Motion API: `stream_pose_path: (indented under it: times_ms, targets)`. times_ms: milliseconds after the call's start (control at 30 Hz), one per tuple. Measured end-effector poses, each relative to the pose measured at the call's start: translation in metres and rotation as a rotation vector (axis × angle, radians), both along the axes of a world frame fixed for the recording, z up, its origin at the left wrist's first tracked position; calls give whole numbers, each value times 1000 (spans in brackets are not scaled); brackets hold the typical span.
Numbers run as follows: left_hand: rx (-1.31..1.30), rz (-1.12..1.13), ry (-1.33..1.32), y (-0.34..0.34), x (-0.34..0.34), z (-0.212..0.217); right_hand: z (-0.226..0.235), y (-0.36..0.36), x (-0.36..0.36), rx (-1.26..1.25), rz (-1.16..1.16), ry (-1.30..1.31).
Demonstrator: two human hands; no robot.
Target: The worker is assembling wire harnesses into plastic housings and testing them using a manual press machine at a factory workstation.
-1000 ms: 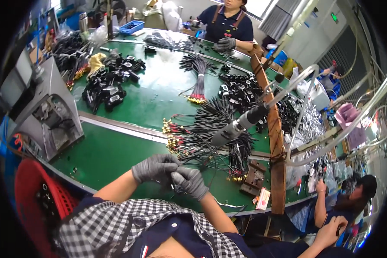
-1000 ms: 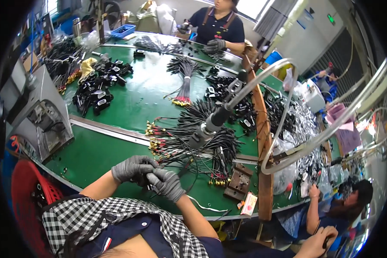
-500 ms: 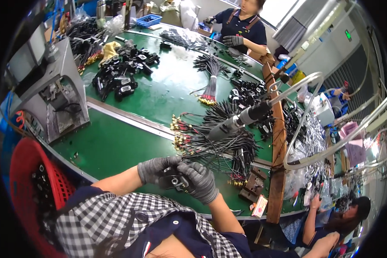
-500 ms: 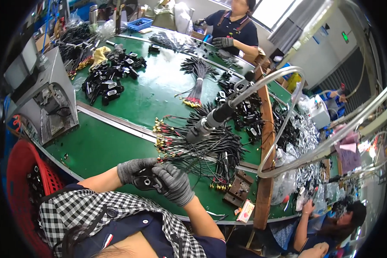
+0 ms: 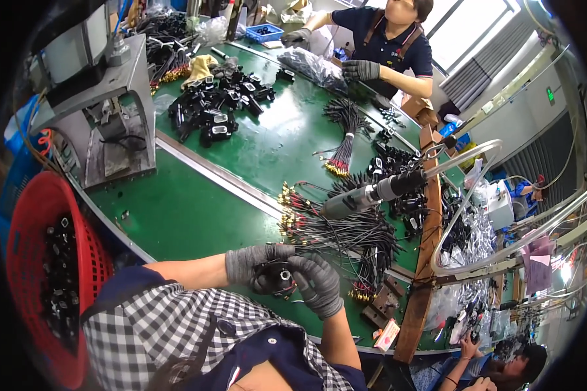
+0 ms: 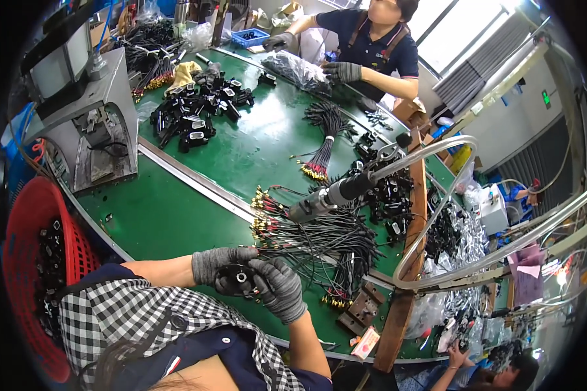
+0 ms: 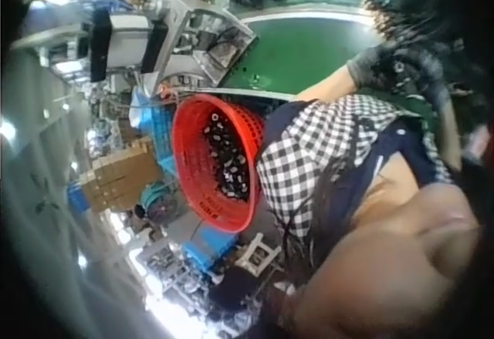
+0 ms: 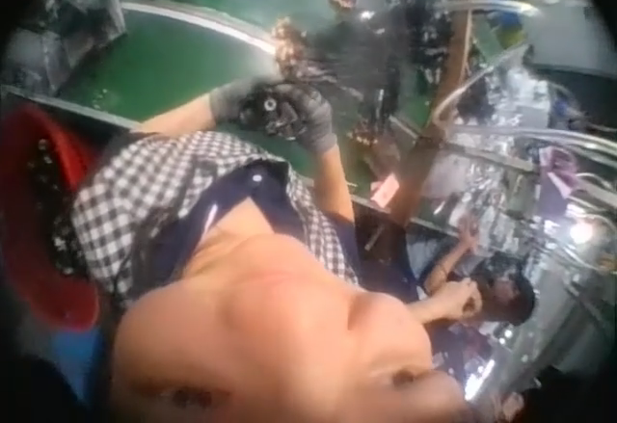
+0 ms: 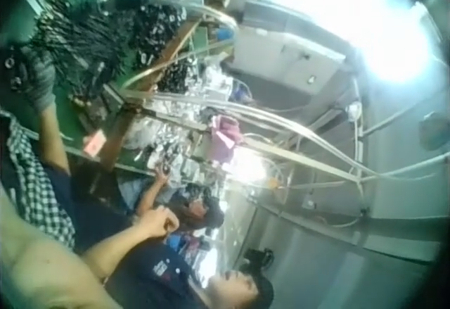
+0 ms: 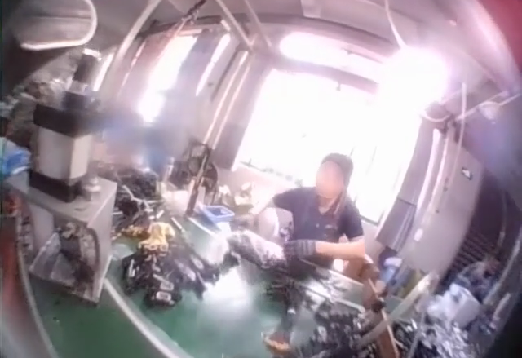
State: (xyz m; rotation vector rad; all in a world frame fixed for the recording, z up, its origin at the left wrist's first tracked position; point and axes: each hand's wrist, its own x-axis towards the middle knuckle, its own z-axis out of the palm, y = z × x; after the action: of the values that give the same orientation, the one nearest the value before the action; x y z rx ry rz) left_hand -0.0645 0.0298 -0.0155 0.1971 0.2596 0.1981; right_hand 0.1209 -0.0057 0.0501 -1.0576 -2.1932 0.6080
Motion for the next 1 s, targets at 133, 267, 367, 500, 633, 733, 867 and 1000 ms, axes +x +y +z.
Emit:
stream_pose_path:
  times_ms: [133, 267, 367, 500, 633, 733, 867, 1000]
  targets:
    - [24, -37, 150, -5, 1, 9, 10, 9, 6, -147, 196, 62]
    - [-40, -94, -35, -9, 13, -14, 15, 5, 13, -164, 311, 72]
    - [-254, -27, -3, -7, 21, -14, 2, -9, 4, -30, 189, 31]
    - [-334, 56, 1, -7, 21, -11, -13, -20, -12, 62, -271, 21]
    - [-163, -38, 107, -2, 17, 8, 3, -4, 3, -507, -103, 326]
    - [-44, -102, 113, -4, 20, 6, -1, 11, 23, -145, 171, 61]
    - [-87, -77, -22, -4, 23, -16, -15, 2, 15, -180, -68, -116]
    - [-325, -13, -142, -3, 29, -31, -54, -12, -14, 39, -426, 117]
